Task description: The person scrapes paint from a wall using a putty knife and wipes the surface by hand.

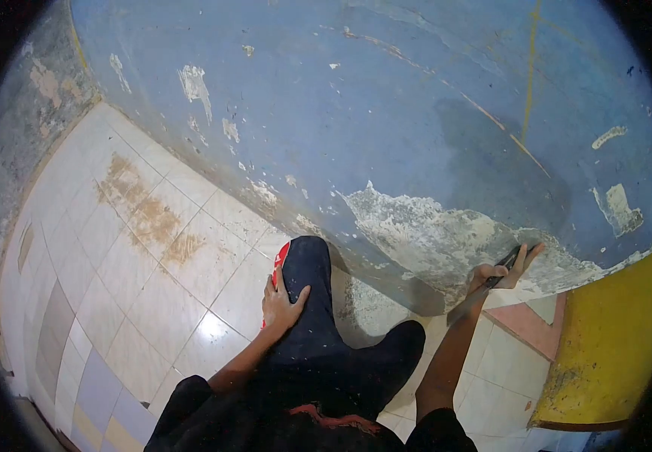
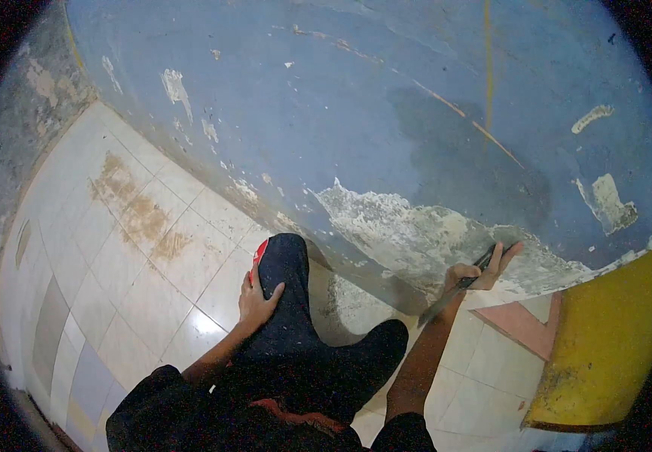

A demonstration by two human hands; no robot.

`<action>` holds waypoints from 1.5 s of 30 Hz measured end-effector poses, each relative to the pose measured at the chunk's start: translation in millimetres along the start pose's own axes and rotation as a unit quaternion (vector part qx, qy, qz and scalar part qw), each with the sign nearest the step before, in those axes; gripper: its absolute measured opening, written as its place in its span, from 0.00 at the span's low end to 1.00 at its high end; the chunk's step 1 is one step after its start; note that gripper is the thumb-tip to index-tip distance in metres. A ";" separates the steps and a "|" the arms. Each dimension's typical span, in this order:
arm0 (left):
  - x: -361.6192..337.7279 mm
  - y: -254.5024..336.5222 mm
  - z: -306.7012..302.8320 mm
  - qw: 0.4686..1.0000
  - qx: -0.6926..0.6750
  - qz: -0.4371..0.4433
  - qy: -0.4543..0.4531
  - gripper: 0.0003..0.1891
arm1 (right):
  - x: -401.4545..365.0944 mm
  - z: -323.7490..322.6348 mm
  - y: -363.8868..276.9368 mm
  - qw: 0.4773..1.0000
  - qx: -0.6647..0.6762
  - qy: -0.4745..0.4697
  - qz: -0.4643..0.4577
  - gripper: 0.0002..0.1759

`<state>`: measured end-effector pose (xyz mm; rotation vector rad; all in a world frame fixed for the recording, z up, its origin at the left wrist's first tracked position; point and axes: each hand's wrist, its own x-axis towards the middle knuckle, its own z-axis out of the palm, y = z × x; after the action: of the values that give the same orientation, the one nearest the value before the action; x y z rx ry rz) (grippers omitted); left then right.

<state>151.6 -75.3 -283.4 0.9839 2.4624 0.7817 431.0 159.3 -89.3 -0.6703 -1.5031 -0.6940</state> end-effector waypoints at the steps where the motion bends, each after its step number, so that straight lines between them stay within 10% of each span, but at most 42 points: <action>1: 1.8 -1.1 0.9 1.000 0.000 0.004 -0.006 0.47 | 0.1 -0.6 -4.1 0.999 -0.028 -0.014 -0.005 0.26; 45: 31.4 -8.3 20.2 0.995 -0.024 0.008 -0.095 0.49 | -44.3 -2.5 30.8 0.998 -0.011 -0.021 -0.057 0.22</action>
<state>136.4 -50.7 -308.4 1.0124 2.2654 0.7133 458.0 177.1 -132.5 -0.6224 -1.5827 -0.7873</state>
